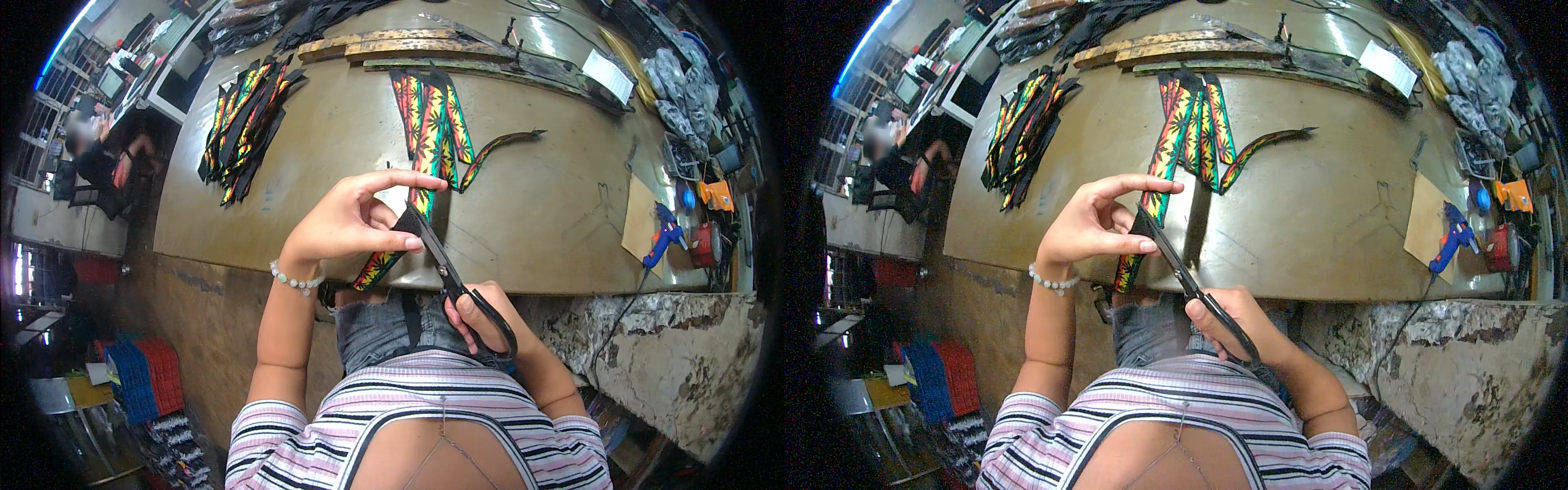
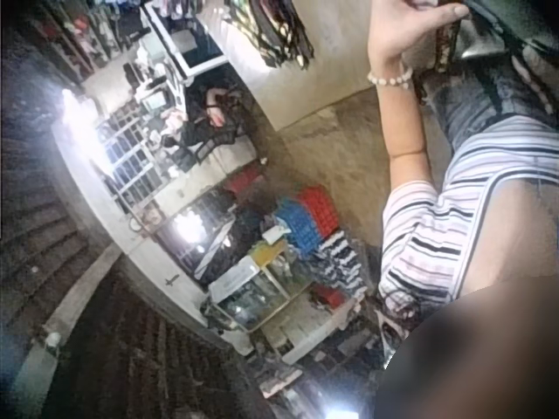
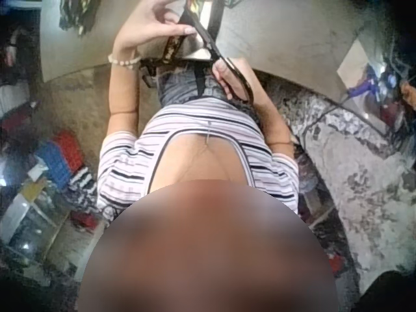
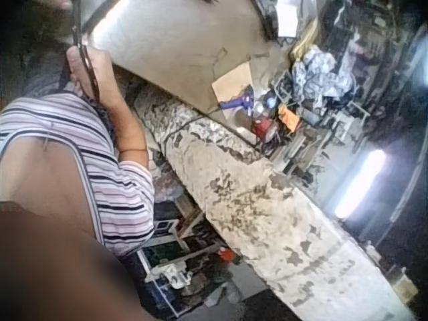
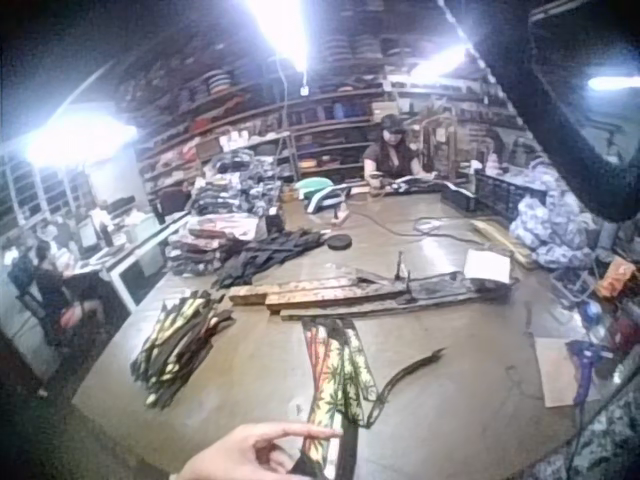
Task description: The person uses shears to trim the edges of a long, colorful patterned fabric strip. They repeatedly reposition the strip and cut small sections, then place the trimmed pieces on the table.
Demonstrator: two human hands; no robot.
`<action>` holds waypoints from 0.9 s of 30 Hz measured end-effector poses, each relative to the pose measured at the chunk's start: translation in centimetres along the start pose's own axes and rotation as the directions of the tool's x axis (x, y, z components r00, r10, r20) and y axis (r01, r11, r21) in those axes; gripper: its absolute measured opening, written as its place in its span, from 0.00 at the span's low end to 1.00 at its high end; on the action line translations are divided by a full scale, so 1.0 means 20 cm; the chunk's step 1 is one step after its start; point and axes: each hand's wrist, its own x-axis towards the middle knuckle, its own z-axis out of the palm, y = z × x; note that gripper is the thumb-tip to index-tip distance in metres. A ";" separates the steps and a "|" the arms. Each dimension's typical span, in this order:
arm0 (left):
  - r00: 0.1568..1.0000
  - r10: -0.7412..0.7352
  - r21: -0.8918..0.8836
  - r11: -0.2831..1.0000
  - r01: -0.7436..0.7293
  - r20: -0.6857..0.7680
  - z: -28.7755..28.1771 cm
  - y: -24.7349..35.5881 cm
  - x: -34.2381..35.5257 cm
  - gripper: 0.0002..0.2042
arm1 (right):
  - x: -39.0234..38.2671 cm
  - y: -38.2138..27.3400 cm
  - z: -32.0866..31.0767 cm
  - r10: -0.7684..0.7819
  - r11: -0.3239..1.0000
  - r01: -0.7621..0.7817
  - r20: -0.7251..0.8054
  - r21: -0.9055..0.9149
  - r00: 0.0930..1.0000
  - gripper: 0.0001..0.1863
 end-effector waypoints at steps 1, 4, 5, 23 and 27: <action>1.000 0.005 0.013 1.000 -0.006 0.007 0.00 0.00 0.02 0.30 | -0.01 0.01 0.00 -0.008 1.000 0.007 -0.039 -0.025 0.999 0.35; 0.998 0.036 0.039 0.999 -0.038 0.047 0.01 -0.02 0.10 0.31 | -0.04 0.04 -0.02 -0.068 0.995 0.057 -0.126 -0.088 0.990 0.35; 0.998 0.017 0.008 1.000 -0.017 0.068 0.00 -0.02 0.13 0.32 | -0.05 0.06 -0.03 -0.111 0.990 0.098 -0.133 -0.102 0.985 0.34; 0.972 0.231 0.399 0.888 -0.228 0.040 0.08 0.04 -0.12 0.08 | 0.31 -0.24 -0.03 -0.427 0.756 0.648 -0.680 0.093 0.596 0.16; 0.983 0.172 0.366 0.912 -0.184 0.064 0.07 0.00 -0.15 0.07 | 0.30 -0.26 -0.04 -0.450 0.696 0.701 -0.666 0.155 0.595 0.14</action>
